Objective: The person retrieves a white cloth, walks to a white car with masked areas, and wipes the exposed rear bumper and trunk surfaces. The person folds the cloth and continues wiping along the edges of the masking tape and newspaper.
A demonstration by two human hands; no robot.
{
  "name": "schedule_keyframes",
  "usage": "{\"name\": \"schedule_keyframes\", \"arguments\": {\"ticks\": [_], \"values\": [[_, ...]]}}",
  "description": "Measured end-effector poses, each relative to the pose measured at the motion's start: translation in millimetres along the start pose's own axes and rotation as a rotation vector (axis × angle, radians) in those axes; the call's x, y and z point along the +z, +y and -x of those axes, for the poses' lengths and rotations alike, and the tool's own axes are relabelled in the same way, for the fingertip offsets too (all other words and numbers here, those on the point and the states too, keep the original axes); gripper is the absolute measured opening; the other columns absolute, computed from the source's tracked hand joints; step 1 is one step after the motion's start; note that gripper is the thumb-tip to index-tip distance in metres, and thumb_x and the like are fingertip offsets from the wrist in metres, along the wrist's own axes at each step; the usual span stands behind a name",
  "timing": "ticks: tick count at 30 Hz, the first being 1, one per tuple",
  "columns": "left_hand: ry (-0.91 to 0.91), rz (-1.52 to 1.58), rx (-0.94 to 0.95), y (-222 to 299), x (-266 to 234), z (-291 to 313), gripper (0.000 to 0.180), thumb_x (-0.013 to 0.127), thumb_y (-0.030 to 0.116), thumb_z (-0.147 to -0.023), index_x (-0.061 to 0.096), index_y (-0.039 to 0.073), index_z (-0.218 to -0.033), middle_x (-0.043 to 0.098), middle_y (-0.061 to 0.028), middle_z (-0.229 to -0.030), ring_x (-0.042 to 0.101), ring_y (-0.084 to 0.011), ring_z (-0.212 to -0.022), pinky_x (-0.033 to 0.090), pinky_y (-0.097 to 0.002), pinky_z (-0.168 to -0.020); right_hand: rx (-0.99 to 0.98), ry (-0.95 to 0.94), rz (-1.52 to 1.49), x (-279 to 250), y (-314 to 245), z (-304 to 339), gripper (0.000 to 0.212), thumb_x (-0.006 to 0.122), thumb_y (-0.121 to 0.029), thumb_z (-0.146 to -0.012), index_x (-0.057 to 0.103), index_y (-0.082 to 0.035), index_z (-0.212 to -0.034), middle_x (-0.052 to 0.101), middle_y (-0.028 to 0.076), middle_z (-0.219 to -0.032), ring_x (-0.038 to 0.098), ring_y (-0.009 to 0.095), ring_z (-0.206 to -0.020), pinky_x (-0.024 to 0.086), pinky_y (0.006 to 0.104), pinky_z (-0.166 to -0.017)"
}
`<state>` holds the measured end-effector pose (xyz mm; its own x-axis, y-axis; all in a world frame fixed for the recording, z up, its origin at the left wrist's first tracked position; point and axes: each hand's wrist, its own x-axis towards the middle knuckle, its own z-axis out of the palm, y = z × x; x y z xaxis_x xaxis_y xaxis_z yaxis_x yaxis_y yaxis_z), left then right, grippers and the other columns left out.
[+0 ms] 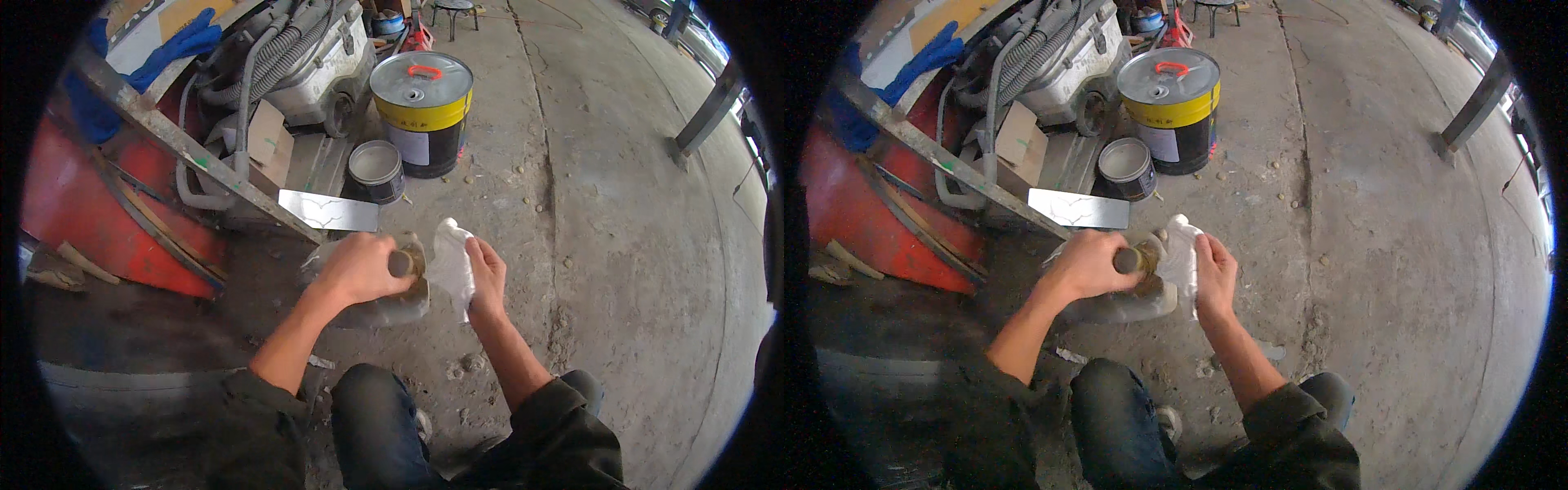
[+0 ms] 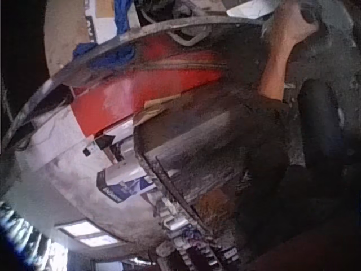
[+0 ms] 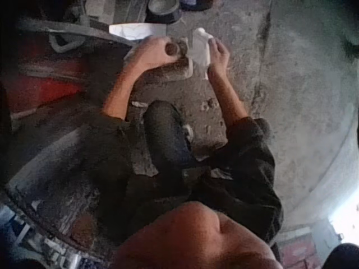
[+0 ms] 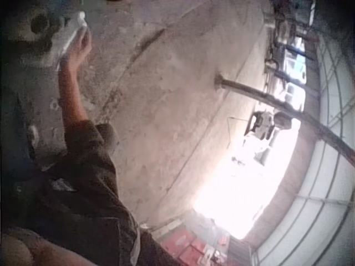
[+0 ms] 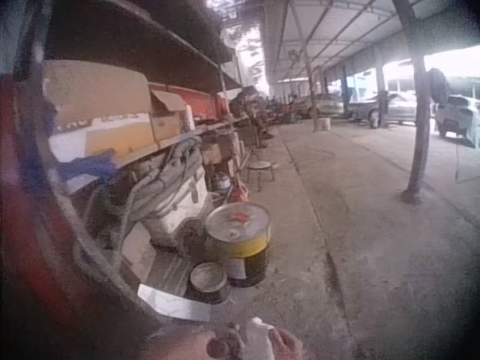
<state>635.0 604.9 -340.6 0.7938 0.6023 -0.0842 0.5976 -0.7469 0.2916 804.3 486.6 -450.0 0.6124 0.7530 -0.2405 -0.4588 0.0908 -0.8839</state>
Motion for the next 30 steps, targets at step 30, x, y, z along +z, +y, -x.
{"name": "schedule_keyframes", "arguments": {"ticks": [30], "values": [[0.203, -0.05, 0.456, 224.1, 192.4, -90.4, 0.054, 0.061, 0.055, -0.096, 0.06, 0.001, -0.091, 0.07, -0.0191, -0.071, 0.071, -0.0364, -0.068, 0.055, -0.0464, -0.067, -0.216, 0.804, 0.415, -240.4, 138.9, -30.3, 0.044, 0.052, -0.036, -0.108, 0.075, 0.0, -0.098, 0.071, 0.01, -0.078, 0.062, 0.01, -0.076, 0.053, 0.0363, -0.072]]}}
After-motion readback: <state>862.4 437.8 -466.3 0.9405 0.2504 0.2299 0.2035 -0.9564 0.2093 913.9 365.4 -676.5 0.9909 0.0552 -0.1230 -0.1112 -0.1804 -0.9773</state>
